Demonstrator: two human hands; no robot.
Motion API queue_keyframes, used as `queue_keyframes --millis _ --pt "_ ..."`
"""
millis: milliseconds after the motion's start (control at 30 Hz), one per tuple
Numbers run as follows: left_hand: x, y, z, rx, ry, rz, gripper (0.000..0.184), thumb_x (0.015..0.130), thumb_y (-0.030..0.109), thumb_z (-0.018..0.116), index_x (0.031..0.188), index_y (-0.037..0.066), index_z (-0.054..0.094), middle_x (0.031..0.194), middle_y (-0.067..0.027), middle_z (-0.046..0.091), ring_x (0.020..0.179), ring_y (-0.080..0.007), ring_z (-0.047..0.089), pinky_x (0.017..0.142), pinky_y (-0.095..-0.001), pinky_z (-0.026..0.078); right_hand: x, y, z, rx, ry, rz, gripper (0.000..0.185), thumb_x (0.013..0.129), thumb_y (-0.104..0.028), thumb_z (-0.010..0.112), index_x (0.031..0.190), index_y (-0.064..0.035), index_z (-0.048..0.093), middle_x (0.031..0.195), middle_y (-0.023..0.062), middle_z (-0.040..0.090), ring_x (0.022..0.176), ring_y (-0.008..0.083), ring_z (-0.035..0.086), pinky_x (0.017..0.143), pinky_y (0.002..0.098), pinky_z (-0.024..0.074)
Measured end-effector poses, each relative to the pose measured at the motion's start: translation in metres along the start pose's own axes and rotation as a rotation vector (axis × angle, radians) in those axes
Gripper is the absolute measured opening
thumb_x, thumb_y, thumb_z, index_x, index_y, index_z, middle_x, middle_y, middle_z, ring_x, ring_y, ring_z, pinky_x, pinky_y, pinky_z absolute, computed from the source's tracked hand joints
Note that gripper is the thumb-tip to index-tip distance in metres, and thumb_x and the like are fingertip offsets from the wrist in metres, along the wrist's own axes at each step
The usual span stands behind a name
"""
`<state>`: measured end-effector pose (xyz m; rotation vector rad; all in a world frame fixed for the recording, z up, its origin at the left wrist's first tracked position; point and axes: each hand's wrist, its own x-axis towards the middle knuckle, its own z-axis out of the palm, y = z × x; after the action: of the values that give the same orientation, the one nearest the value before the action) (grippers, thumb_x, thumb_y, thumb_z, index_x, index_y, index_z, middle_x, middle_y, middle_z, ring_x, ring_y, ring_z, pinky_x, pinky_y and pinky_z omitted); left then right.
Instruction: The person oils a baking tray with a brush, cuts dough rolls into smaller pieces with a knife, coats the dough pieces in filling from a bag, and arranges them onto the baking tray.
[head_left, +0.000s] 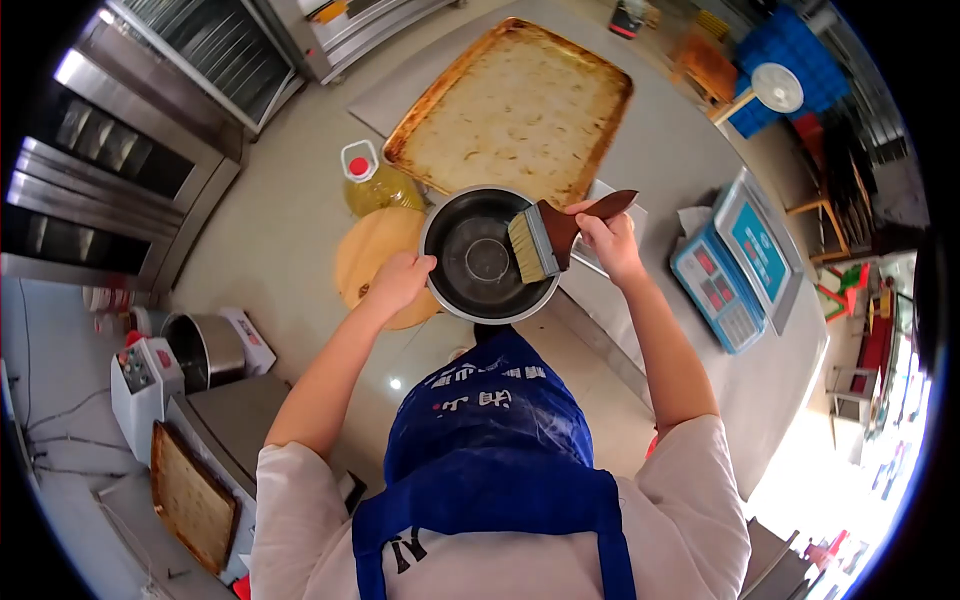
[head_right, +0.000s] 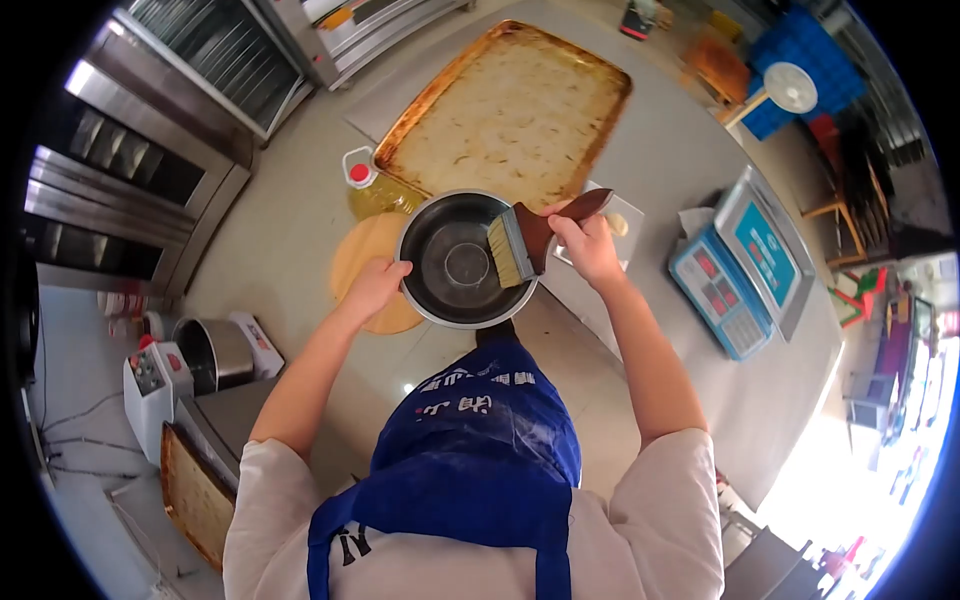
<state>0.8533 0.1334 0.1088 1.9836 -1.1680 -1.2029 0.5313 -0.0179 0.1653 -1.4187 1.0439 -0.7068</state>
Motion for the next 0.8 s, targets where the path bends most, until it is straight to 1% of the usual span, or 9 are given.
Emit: queue_keyframes --millis 33,367,467,533,567,600,667,733,800 --pt "0.007 -0.008 -0.004 -0.035 0.037 0.01 0.046 0.091 0.037 0.055 0.085 -0.007 0.067 0.076 -0.0195 0.069 0.075 -0.0315 0.068 0.073 -0.0418 0.051 0.014 -0.005 0.009 -0.008 -0.01 -0.004 0.022 0.093 -0.016 0.059 0.103 -0.0009 0.071 0.071 -0.0023 0.052 0.067 0.008 0.047 0.061 0.0259 0.0392" --pt "0.071 0.002 -0.052 -0.006 0.105 -0.18 0.044 0.095 0.034 0.053 0.085 -0.007 0.068 0.079 -0.0218 0.069 0.079 -0.0328 0.069 0.075 -0.0438 0.051 0.175 0.006 0.025 -0.02 -0.241 0.078 0.023 0.092 -0.017 0.061 0.105 -0.0011 0.072 0.079 -0.0005 0.06 0.072 0.0087 0.053 0.065 0.0261 0.0432" --pt "0.099 0.001 -0.045 -0.111 0.177 -0.161 0.045 0.096 0.034 0.052 0.084 -0.007 0.067 0.077 -0.0219 0.068 0.077 -0.0338 0.068 0.074 -0.0448 0.05 0.218 0.0 0.033 -0.123 -0.321 0.045 0.021 0.092 -0.015 0.062 0.105 -0.0007 0.071 0.084 0.002 0.066 0.079 0.0113 0.06 0.072 0.0288 0.0485" --pt "0.105 0.004 -0.04 -0.122 0.182 -0.223 0.045 0.097 0.034 0.052 0.083 -0.007 0.066 0.077 -0.0228 0.068 0.076 -0.035 0.067 0.074 -0.0453 0.05 0.234 -0.002 0.037 -0.154 -0.351 -0.092 0.019 0.093 -0.011 0.063 0.107 0.0007 0.069 0.091 0.0016 0.066 0.084 0.0139 0.061 0.078 0.0308 0.0503" --pt "0.104 0.009 -0.039 -0.124 0.184 -0.255 0.045 0.097 0.034 0.052 0.083 -0.007 0.065 0.076 -0.0237 0.067 0.076 -0.0363 0.067 0.073 -0.0459 0.05 0.238 -0.01 0.035 -0.281 -0.375 -0.042 0.019 0.093 -0.011 0.064 0.107 0.0002 0.069 0.093 0.0044 0.07 0.088 0.0165 0.064 0.082 0.0332 0.0516" --pt "0.106 0.012 -0.04 -0.135 0.198 -0.271 0.045 0.097 0.034 0.052 0.083 -0.007 0.065 0.076 -0.0237 0.067 0.076 -0.0363 0.067 0.073 -0.0459 0.05 0.241 -0.017 0.037 -0.284 -0.399 -0.042 0.019 0.093 -0.011 0.064 0.107 0.0002 0.069 0.093 0.0044 0.07 0.088 0.0165 0.064 0.082 0.0332 0.0516" --pt "0.107 0.015 -0.043 -0.082 0.207 -0.302 0.046 0.097 0.034 0.051 0.082 -0.007 0.065 0.077 -0.0263 0.065 0.077 -0.0401 0.066 0.074 -0.0474 0.049 0.246 -0.029 0.042 -0.451 -0.395 -0.246 0.019 0.092 -0.014 0.064 0.106 -0.003 0.071 0.082 0.0089 0.071 0.074 0.0165 0.067 0.071 0.0327 0.0524" --pt "0.11 0.0 -0.041 -0.092 0.219 -0.297 0.046 0.097 0.035 0.051 0.082 -0.007 0.065 0.078 -0.0271 0.065 0.078 -0.0415 0.066 0.074 -0.0481 0.049 0.253 -0.036 0.046 -0.509 -0.417 -0.262 0.018 0.092 -0.014 0.064 0.104 -0.0031 0.072 0.081 0.0105 0.071 0.072 0.0192 0.068 0.068 0.0329 0.0522" --pt "0.112 -0.006 -0.041 -0.089 0.201 -0.277 0.047 0.097 0.035 0.05 0.082 -0.007 0.065 0.079 -0.0279 0.065 0.08 -0.043 0.066 0.075 -0.0488 0.049 0.254 -0.041 0.046 -0.376 -0.4 -0.147 0.017 0.092 -0.014 0.064 0.101 -0.0029 0.072 0.079 0.0103 0.07 0.071 0.0216 0.068 0.067 0.0331 0.0519"
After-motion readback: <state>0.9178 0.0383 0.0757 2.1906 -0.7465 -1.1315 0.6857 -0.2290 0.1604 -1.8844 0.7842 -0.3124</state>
